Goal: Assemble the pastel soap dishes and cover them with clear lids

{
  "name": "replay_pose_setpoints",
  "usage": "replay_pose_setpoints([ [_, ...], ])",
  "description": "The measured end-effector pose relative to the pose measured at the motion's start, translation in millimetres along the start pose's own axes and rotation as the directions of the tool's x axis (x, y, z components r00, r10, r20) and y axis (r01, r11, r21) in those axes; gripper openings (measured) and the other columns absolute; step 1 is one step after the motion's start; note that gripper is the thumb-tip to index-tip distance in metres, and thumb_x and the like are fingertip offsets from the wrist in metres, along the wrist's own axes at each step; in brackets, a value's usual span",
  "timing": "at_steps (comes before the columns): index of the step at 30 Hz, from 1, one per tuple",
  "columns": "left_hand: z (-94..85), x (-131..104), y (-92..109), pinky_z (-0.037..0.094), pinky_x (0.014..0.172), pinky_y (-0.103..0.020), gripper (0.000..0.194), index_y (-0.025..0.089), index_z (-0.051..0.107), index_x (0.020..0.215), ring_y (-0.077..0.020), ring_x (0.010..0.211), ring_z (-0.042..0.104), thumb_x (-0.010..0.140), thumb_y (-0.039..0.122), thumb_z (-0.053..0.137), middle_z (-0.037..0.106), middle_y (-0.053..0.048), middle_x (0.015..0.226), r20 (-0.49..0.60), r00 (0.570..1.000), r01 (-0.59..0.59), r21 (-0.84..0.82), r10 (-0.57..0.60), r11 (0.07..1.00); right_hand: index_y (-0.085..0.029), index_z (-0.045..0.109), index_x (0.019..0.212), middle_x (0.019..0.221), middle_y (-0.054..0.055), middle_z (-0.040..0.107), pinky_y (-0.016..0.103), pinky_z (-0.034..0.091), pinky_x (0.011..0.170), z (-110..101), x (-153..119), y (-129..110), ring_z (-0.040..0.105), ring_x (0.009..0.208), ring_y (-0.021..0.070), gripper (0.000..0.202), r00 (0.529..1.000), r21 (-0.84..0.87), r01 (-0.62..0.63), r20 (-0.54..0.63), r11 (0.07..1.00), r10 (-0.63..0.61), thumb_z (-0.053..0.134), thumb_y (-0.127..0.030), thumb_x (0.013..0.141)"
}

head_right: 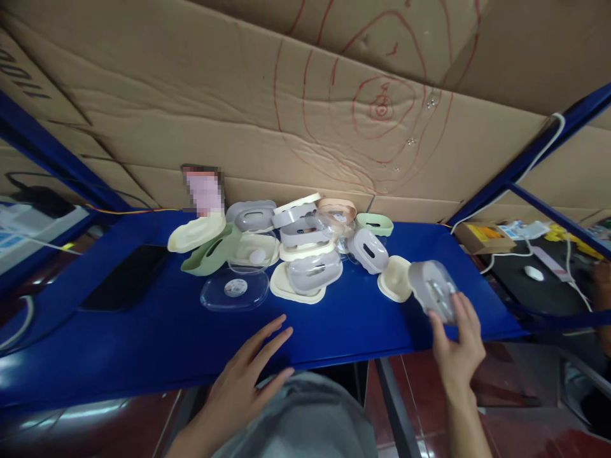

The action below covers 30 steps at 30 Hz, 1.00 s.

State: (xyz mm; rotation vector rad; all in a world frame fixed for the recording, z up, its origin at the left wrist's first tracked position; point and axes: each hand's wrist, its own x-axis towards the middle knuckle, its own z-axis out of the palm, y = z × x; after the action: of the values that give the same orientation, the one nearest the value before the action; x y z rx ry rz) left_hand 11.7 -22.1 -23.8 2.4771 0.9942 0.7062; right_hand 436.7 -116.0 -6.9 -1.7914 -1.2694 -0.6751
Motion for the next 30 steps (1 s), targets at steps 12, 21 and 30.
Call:
replay_pose_setpoints([
  [12,4.6,4.3,1.7,0.066,0.101,-0.048,0.034,0.029,0.064,0.141,-0.0261,0.126,0.069,0.108,0.033,0.056,0.064,-0.007,0.149,-0.069,0.994,-0.08,0.097,0.087,0.992,-0.019,0.055,0.155,0.158,0.02,0.056,0.07,0.032,0.118,53.6,24.8,23.3,0.044,0.152,0.0418,0.058,0.956,-0.201,0.131,0.284,0.971,-0.07,0.043,-0.054,0.11],
  [21,1.9,4.7,4.0,0.065,0.101,-0.048,0.032,0.028,0.066,0.139,-0.0265,0.126,0.069,0.108,0.031,0.056,0.066,-0.007,0.145,-0.058,0.993,-0.095,0.091,0.1,0.991,-0.026,0.068,0.125,0.117,0.007,0.078,0.05,0.043,0.108,15.1,-17.5,-38.2,0.072,0.109,0.0277,0.026,0.812,0.06,0.264,0.525,0.963,-0.255,0.055,-0.041,0.109],
  [30,2.5,23.8,22.8,0.052,0.119,-0.051,0.052,0.029,0.048,0.159,-0.0295,0.156,0.043,0.107,0.023,0.055,0.04,-0.007,0.172,0.082,0.956,-0.289,0.095,0.282,0.953,-0.033,0.066,0.137,0.129,0.003,0.076,0.058,0.036,0.124,-32.4,-37.3,-82.1,0.068,0.127,0.0238,0.051,0.476,0.379,0.284,0.741,0.881,-0.473,0.051,-0.005,0.098],
])
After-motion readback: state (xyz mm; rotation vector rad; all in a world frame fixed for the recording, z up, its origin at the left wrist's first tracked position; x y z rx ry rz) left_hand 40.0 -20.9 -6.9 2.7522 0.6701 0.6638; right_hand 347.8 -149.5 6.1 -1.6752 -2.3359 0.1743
